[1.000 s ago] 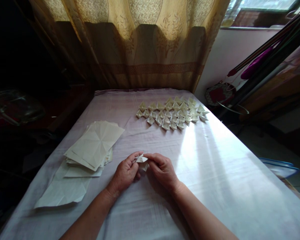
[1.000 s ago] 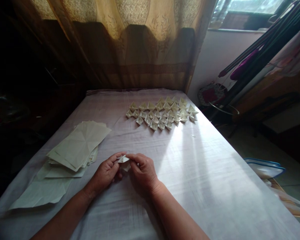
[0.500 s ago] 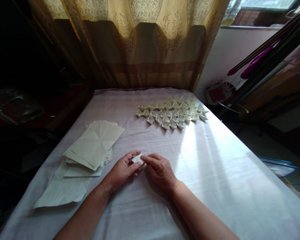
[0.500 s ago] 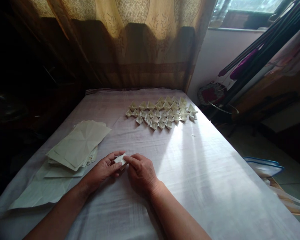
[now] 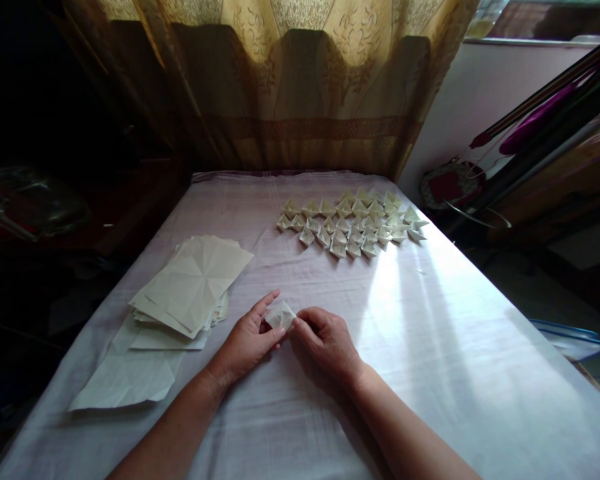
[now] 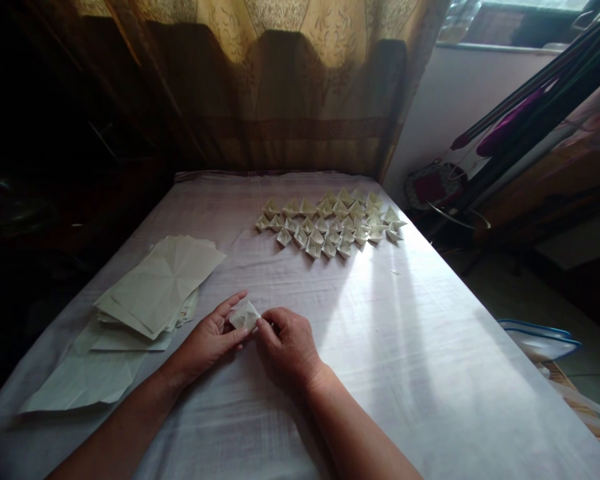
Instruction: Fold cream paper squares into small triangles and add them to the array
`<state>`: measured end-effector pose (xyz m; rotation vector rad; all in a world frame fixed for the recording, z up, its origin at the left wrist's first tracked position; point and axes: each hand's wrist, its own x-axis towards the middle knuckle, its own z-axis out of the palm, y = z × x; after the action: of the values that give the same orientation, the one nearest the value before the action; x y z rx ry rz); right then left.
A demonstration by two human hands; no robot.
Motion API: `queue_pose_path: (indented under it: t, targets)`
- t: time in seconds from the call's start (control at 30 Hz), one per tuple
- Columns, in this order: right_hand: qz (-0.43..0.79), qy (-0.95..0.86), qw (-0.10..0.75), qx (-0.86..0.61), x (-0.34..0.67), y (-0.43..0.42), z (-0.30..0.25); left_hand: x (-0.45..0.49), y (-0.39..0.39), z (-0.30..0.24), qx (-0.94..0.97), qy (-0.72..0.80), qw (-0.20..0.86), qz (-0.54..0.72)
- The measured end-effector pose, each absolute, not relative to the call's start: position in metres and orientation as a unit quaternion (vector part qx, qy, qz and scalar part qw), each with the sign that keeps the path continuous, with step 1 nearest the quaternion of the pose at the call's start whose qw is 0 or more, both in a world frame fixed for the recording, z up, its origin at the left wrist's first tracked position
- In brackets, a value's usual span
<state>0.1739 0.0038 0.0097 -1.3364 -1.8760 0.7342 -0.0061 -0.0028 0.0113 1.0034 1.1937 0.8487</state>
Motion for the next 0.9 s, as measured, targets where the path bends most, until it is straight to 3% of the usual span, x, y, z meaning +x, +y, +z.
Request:
queue_pose_path:
  t: [0.9]
  targets:
    - [0.372,-0.69,0.347,-0.515,0.175,0.007,0.015,-0.001,0.001,0.02,0.423,0.529,0.622,0.393]
